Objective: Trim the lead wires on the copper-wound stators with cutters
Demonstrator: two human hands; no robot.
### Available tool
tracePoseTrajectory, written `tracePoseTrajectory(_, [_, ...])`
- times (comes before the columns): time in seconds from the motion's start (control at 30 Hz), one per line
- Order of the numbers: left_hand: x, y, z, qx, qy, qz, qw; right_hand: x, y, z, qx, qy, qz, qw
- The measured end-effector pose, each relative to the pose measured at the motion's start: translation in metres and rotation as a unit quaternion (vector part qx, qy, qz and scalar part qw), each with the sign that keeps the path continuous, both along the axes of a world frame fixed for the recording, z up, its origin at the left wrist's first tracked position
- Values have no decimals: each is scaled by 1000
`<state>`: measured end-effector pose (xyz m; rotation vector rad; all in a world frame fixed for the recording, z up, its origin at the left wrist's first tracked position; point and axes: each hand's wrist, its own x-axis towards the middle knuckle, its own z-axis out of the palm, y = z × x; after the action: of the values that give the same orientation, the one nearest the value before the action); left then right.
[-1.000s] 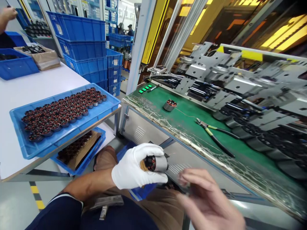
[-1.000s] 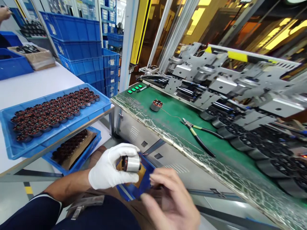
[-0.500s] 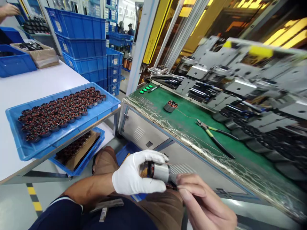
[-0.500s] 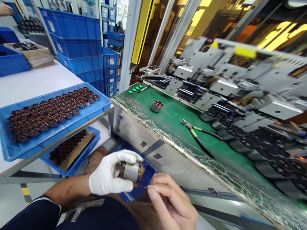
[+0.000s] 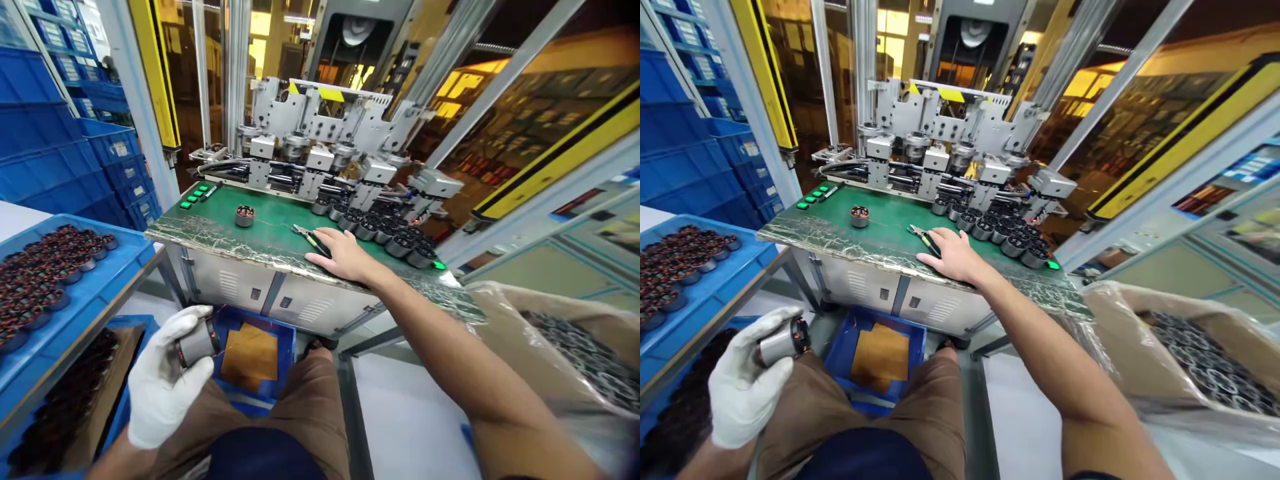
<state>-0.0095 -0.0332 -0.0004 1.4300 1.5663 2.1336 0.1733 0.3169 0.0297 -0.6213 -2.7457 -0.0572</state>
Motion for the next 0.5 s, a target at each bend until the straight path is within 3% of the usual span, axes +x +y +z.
tracePoseTrajectory(0.17, [-4, 7, 0, 4, -18, 10, 1000, 27, -37, 2, 7, -4, 49, 999])
tracePoseTrajectory(0.3, [0, 16, 2, 15, -4, -8, 1000, 44, -92, -14, 56, 58, 108, 991])
tracePoseTrajectory(0.33, [2, 17, 3, 17, 2, -15, 1000, 46, -110, -19, 21, 96, 134, 986])
tracePoseTrajectory(0.4, [5, 20, 4, 20, 11, -32, 999, 48, -150, -31, -117, 163, 180, 963])
tracePoseTrajectory(0.5, [9, 22, 5, 22, 21, -50, 998, 43, -199, -47, -324, 202, 216, 899])
